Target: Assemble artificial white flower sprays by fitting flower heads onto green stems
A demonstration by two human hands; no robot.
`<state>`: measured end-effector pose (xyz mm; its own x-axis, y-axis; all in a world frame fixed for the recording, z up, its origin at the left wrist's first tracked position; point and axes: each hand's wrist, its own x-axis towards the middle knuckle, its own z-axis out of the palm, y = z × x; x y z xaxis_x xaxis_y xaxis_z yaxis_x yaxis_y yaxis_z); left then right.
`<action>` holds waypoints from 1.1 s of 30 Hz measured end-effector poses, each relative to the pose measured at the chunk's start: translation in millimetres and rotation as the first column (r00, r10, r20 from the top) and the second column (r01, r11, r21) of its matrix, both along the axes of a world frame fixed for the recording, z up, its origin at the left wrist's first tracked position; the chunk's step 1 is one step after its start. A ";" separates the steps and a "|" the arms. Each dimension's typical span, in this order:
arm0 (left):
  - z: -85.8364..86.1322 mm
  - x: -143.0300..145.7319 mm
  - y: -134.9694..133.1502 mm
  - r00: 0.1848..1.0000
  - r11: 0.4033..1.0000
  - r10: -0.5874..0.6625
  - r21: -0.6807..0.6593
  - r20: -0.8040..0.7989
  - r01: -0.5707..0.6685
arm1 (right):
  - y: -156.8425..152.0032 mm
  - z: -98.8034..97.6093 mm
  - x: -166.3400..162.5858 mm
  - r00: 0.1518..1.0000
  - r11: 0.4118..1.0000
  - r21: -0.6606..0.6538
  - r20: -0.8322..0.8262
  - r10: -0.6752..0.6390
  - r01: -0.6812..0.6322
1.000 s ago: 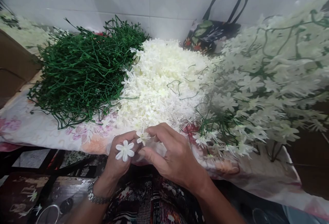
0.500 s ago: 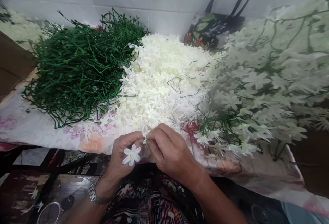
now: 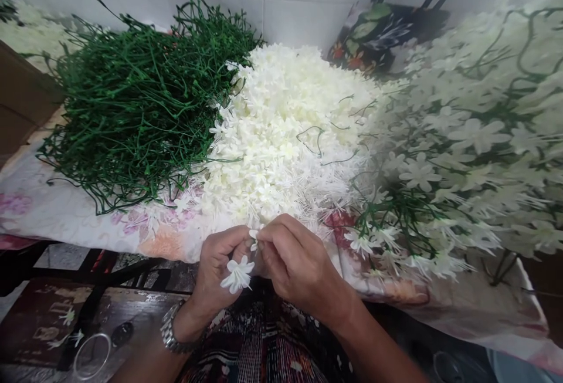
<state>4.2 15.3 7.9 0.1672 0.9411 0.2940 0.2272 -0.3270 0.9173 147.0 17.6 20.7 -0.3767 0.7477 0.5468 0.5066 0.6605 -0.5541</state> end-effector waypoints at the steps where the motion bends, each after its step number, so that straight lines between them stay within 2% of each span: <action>1: -0.3 0.3 -0.4 1.000 1.000 -0.001 -0.011 0.003 0.001 | 0.2 -0.1 -0.5 1.000 1.000 0.001 -0.006 -0.002 0.002; 10: 0.9 -0.1 -0.2 0.997 0.987 -0.019 -0.161 0.074 0.031 | 2.2 -3.9 0.8 1.000 1.000 -0.018 -0.014 0.009 -0.009; 15: 0.2 -7.9 0.2 0.969 0.940 -0.072 -0.308 0.238 0.145 | -1.5 8.3 8.3 0.998 0.997 -0.063 -0.054 0.037 -0.040; 19: -5.0 -12.4 -3.0 0.947 0.928 -0.047 -0.337 0.318 0.159 | -9.7 18.8 11.6 0.998 0.999 0.008 -0.056 -0.035 0.035; 23: -3.4 -12.7 -6.5 0.960 0.959 -0.039 -0.261 0.276 0.114 | -14.4 24.0 8.4 0.999 0.994 0.099 -0.016 -0.043 0.045; 28: 3.4 -11.2 -8.1 0.992 0.998 -0.036 -0.053 0.120 0.042 | -12.5 26.0 1.3 0.998 0.992 0.120 0.059 -0.038 0.031; 33: 0.8 -9.8 -9.2 0.999 0.983 0.021 0.182 -0.039 -0.013 | -11.9 22.7 -2.3 0.999 0.995 0.091 0.039 -0.032 0.028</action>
